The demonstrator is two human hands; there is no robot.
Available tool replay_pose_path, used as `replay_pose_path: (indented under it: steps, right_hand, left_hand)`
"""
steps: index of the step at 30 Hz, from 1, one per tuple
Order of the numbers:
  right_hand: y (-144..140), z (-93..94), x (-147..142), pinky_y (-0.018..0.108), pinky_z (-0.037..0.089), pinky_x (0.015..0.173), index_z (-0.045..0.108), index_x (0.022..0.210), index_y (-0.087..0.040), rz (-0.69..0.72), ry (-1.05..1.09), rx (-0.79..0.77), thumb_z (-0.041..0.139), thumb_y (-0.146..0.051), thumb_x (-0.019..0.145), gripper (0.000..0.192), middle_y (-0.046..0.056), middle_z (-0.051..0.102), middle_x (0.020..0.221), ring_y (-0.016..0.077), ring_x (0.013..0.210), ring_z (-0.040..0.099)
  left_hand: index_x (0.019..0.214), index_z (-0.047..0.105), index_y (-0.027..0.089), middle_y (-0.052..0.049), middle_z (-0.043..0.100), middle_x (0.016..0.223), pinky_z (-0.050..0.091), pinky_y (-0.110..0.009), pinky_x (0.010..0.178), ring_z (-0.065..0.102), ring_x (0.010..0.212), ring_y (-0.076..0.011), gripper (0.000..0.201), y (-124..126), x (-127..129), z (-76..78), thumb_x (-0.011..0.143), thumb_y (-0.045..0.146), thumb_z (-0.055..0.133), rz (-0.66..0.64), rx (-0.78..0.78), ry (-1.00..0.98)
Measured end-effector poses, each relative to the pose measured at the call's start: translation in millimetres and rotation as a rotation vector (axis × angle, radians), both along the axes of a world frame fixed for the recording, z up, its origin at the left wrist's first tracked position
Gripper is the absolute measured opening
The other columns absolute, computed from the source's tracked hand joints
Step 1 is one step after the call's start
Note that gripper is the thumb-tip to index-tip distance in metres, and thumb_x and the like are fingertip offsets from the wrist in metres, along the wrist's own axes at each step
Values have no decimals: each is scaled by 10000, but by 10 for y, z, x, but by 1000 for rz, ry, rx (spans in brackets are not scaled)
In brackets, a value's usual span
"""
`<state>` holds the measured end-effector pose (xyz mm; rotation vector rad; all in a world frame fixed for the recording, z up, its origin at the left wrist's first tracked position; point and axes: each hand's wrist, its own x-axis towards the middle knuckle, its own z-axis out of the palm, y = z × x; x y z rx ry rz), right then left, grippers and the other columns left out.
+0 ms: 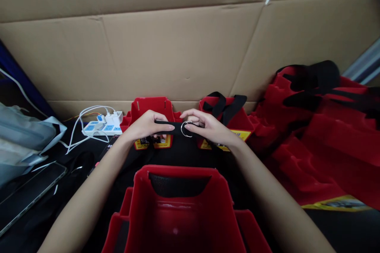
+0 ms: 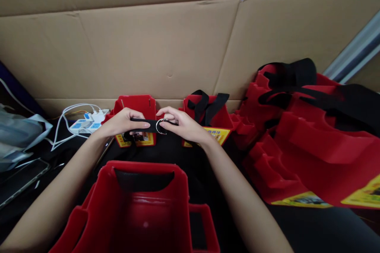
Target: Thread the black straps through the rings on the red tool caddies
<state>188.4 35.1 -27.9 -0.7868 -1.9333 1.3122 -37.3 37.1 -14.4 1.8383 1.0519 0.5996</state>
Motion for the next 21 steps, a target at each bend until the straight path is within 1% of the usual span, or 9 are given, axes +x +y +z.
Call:
replay_pose_path:
  steps: [3,5,7,9,11,14,16,19,21]
  right_hand:
    - [70,-23,99,276,452,782,544,1112,-172,102,-109,-112,672,-276,692,451,16,631,927,134,862,591]
    - [115,-29,201,323,453,859,582,1089,-170,165,-190,-201,672,-281,683,430,46,636,1053,173,962,595]
    - [149,-24,308,358,438,912,606,1088,-178,145,-221,-220,645,-289,713,393,50,638,1091,192,1005,592]
    - [171,-11,391,385,410,957,619,1103,-201,70,-226,-136,621,-279,740,371,39,642,1098,204,1040,578]
    - [179,7,422,414,377,992,636,1097,-223,11,-251,-6,589,-251,767,335,26,646,1097,218,1065,564]
    - [142,69,351,446,342,1018,646,1085,-238,-94,-283,142,499,-199,813,311,13,640,1111,224,1091,546]
    - [61,163,248,438,321,1035,639,1091,-239,-195,-239,226,427,-172,841,335,7,622,1143,209,1114,528]
    - [-172,414,93,402,327,1025,635,1090,-249,-273,-90,345,372,-168,865,356,6,616,1132,190,1094,531]
    - [-395,622,25,381,381,963,651,1056,-268,-227,0,402,366,-178,871,351,13,627,1028,184,999,565]
  left_hand:
    - [725,632,134,6,617,640,431,-188,551,543,563,-77,214,59,-86,-7,713,346,661,48,26,-35]
    - [756,634,144,1,636,723,452,-209,634,573,657,-94,191,76,-148,23,717,329,655,74,39,-67]
    - [773,627,151,0,638,764,455,-223,674,580,709,-107,184,83,-210,58,701,315,668,104,50,-107]
    - [781,620,150,-3,634,769,451,-230,679,577,713,-114,204,92,-270,77,679,313,687,142,60,-154]
    - [799,616,144,-14,631,765,448,-239,670,573,694,-120,231,108,-320,76,679,329,684,181,69,-212]
    - [819,604,143,-29,622,772,449,-247,662,571,678,-124,252,120,-350,81,721,374,634,225,87,-323]
    - [801,589,152,-22,606,761,446,-237,653,560,666,-116,234,88,-332,132,749,380,600,244,110,-396]
    - [766,573,159,-4,558,712,422,-207,606,526,633,-100,184,-74,-271,337,781,343,576,243,212,-517]
    - [757,574,161,2,535,689,415,-209,597,510,623,-97,157,-274,-230,551,815,305,552,158,354,-576]
